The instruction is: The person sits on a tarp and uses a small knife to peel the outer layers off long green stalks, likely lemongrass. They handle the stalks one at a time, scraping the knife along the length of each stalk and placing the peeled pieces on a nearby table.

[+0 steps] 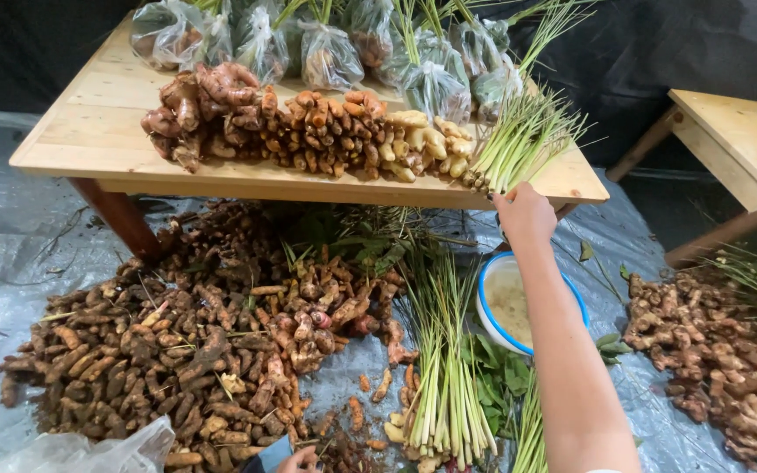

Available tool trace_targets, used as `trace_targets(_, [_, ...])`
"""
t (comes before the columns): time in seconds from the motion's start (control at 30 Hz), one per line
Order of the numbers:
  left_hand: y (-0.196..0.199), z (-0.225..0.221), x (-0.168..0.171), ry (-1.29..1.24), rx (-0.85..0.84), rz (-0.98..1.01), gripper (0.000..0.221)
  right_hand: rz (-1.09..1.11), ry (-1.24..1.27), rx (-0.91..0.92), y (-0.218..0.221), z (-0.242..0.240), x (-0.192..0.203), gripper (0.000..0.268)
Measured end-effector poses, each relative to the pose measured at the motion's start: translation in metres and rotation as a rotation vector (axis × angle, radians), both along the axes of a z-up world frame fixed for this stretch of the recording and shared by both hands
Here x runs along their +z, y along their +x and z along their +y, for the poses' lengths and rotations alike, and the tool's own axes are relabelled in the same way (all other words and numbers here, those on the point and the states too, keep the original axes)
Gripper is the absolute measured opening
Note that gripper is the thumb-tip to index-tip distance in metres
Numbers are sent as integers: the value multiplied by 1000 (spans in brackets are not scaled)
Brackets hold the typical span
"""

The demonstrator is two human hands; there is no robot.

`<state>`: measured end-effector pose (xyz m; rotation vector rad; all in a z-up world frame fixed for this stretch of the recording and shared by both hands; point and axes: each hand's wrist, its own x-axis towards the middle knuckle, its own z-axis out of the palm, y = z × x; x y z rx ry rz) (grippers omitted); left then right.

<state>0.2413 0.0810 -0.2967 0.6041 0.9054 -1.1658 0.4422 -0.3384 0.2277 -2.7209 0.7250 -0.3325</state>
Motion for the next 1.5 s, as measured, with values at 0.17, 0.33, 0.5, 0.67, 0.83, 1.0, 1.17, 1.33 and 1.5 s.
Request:
trace_targets(0.17, [-70, -21, 173, 659, -496, -700, 50, -207, 377, -90, -50, 29, 3, 33])
trace_targets(0.33, [-105, -32, 203, 1040, -470, -1023, 38, -214, 1211, -248, -123, 22, -105, 50])
trace_targets(0.5, [-126, -28, 182, 1200, -214, -1530, 34, 24, 1544, -269, -244, 29, -194, 47])
trace_targets(0.67, [-141, -38, 182, 1223, -164, -1644, 31, 61, 1735, -400, -327, -8, -325, 51])
trace_targets(0.83, [-155, -48, 186, 1321, -124, -1816, 28, -120, 1894, -477, -352, -42, -421, 30])
trace_targets(1.0, [-155, -63, 185, 1164, -303, -1698, 24, -216, 1915, -406, -351, 11, -333, 51])
trace_targets(1.17, [-138, -100, 212, 1025, -517, -1551, 26, -291, 1943, -424, -338, 1, -375, 22])
trace_targets(1.33, [-107, -149, 216, 838, -608, -1394, 32, -325, 1950, -491, -343, 4, -352, 27])
trace_targets(1.5, [-66, -197, 188, 919, -682, -1346, 48, -406, 1824, -469, -339, -29, -440, 36])
